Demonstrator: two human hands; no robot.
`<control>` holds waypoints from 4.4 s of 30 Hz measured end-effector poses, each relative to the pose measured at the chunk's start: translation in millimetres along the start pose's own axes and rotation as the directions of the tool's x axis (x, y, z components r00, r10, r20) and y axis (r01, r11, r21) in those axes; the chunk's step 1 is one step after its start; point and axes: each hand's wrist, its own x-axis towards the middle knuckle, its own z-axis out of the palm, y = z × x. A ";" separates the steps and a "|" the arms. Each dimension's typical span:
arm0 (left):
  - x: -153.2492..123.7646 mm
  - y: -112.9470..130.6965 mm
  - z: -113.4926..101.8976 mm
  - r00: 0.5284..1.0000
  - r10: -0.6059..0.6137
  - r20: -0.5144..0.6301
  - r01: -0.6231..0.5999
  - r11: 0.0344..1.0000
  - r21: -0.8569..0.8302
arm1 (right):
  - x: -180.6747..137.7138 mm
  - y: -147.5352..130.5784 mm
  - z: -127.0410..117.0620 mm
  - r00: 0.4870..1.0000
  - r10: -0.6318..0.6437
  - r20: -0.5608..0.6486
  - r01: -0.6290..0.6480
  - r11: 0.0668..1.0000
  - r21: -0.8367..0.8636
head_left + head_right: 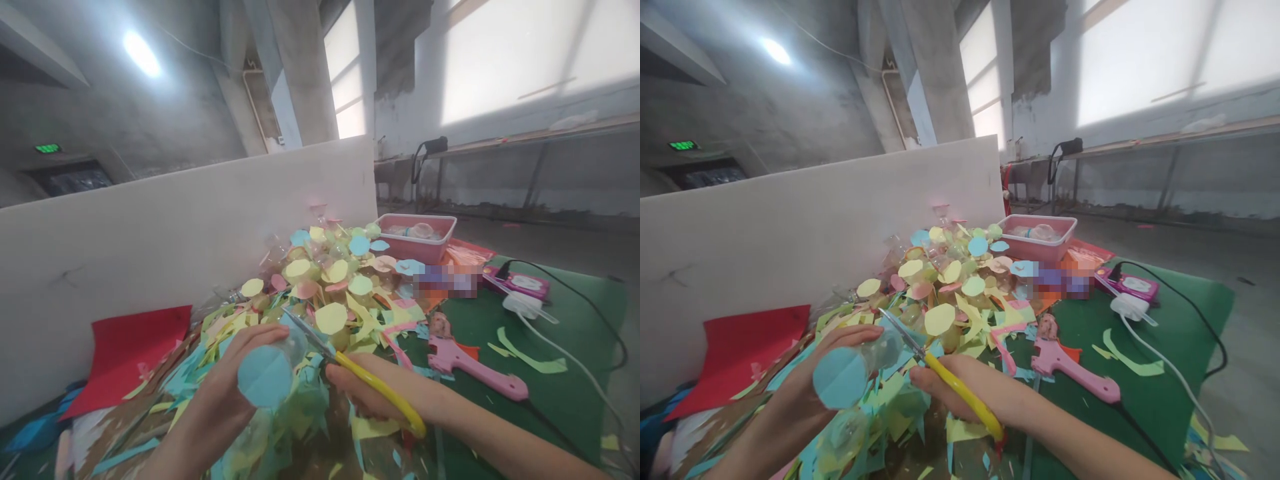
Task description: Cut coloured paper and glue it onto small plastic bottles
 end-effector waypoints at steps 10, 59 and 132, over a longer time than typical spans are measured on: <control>2.9 7.9 23.8 0.972 0.024 -0.233 0.036 0.967 0.252 | 8.4 12.8 4.1 0.989 0.145 -0.035 -0.138 0.977 0.164; 5.2 14.4 13.1 0.955 -0.292 -0.057 0.277 0.943 -0.185 | 5.5 10.1 9.2 0.991 0.100 -0.088 -0.100 0.995 0.002; -2.7 9.8 -1.1 0.992 -0.107 0.061 0.116 0.978 -0.176 | -3.6 5.2 9.5 0.990 -0.134 -0.042 0.121 0.966 -0.229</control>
